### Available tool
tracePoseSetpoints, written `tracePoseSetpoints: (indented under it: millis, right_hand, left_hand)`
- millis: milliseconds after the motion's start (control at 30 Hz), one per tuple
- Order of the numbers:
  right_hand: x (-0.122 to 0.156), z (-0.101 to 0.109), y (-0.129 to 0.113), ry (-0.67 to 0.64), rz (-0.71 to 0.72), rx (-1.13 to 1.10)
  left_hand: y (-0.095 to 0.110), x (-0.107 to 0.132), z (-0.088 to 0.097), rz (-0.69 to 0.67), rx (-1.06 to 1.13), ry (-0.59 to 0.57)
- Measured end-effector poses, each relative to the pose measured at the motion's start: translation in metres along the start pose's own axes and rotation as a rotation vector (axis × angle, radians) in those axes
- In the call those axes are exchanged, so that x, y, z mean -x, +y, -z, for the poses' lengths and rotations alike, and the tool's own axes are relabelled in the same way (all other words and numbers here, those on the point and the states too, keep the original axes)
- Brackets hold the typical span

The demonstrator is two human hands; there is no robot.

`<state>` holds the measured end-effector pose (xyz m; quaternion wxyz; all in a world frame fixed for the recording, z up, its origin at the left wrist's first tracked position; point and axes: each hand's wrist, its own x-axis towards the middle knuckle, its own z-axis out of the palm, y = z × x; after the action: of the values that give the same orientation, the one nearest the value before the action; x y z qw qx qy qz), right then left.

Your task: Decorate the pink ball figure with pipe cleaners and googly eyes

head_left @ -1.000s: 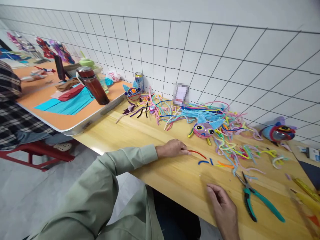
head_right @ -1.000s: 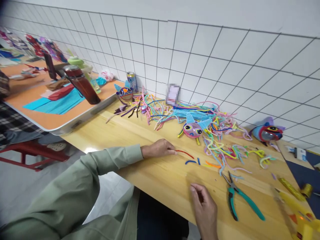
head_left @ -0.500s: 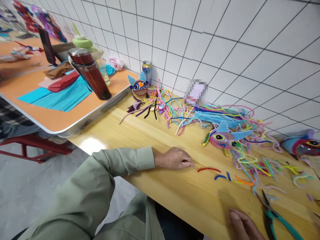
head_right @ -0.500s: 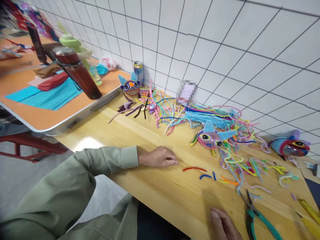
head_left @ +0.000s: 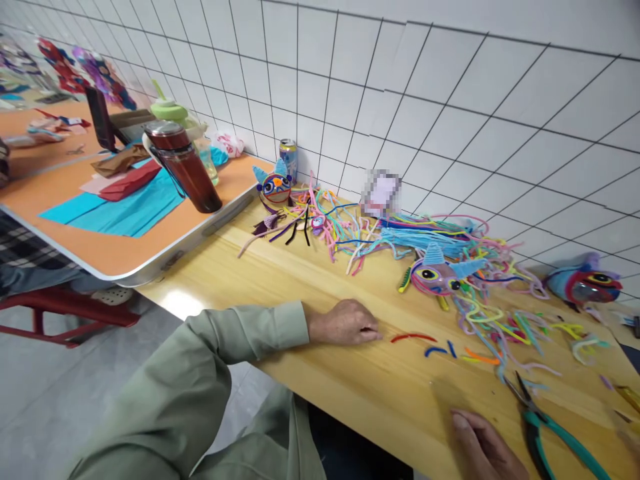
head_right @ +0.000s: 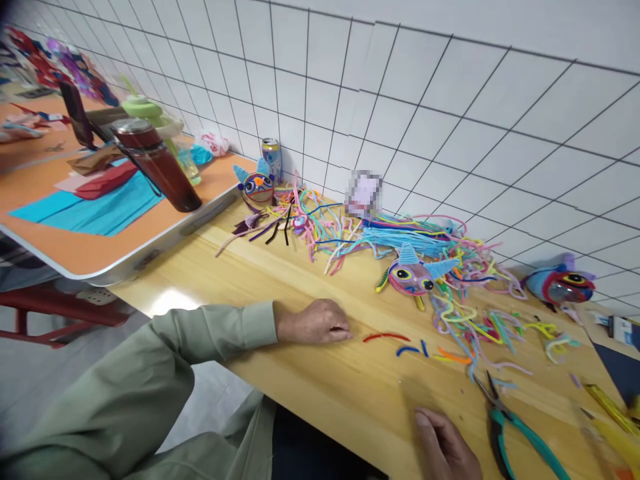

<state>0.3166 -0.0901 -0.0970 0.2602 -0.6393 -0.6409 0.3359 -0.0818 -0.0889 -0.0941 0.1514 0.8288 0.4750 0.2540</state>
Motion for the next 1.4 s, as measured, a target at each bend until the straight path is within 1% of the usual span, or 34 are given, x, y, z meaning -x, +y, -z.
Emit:
tracePoseSetpoints:
  millis: [133,233,400,600,700,800,900,967,1033,1133,1233,1333,1400]
  right_hand:
    - [0.000,-0.005,-0.003,0.027,0.042,-0.026]
    - [-0.001,-0.009,-0.007,0.007,0.084,-0.021]
    - [-0.002,-0.017,-0.012,-0.027,0.188,-0.032]
    - [0.005,-0.023,-0.025,-0.039,0.323,0.030]
    - [0.008,-0.023,-0.029,-0.046,0.367,0.041]
    - [0.008,-0.020,-0.032,-0.061,0.385,0.038]
    - [0.006,-0.016,-0.046,-0.134,0.456,0.073]
    - [0.006,-0.014,-0.064,-0.195,0.550,0.116]
    - [0.005,-0.016,-0.087,-0.239,0.671,0.159]
    - [0.001,-0.030,-0.122,-0.333,0.871,0.231]
    - [-0.008,-0.055,-0.150,-0.391,1.058,0.286]
    - [-0.020,-0.084,-0.164,-0.391,1.172,0.288]
    - [-0.027,-0.103,-0.166,-0.369,1.221,0.247]
  left_hand:
    - [-0.001,-0.001,0.001,0.020,-0.033,0.027]
    - [-0.001,-0.001,0.002,0.052,-0.056,0.047]
    - [-0.002,-0.001,0.003,0.067,-0.096,0.069]
    - [-0.004,0.003,0.003,0.056,-0.130,0.062]
    - [-0.007,0.007,0.009,0.042,-0.142,0.055]
    - [-0.014,0.006,0.019,0.038,-0.148,0.056]
    - [-0.025,-0.003,0.026,0.054,-0.152,0.074]
    - [-0.030,-0.011,0.026,0.070,-0.154,0.094]
    - [-0.033,-0.018,0.024,0.081,-0.154,0.112]
    - [-0.033,-0.021,0.019,0.081,-0.149,0.122]
    - [-0.031,-0.018,0.016,0.088,-0.151,0.134]
    - [-0.031,-0.014,0.019,0.144,-0.177,0.177]
    - [-0.033,-0.013,0.026,0.229,-0.210,0.236]
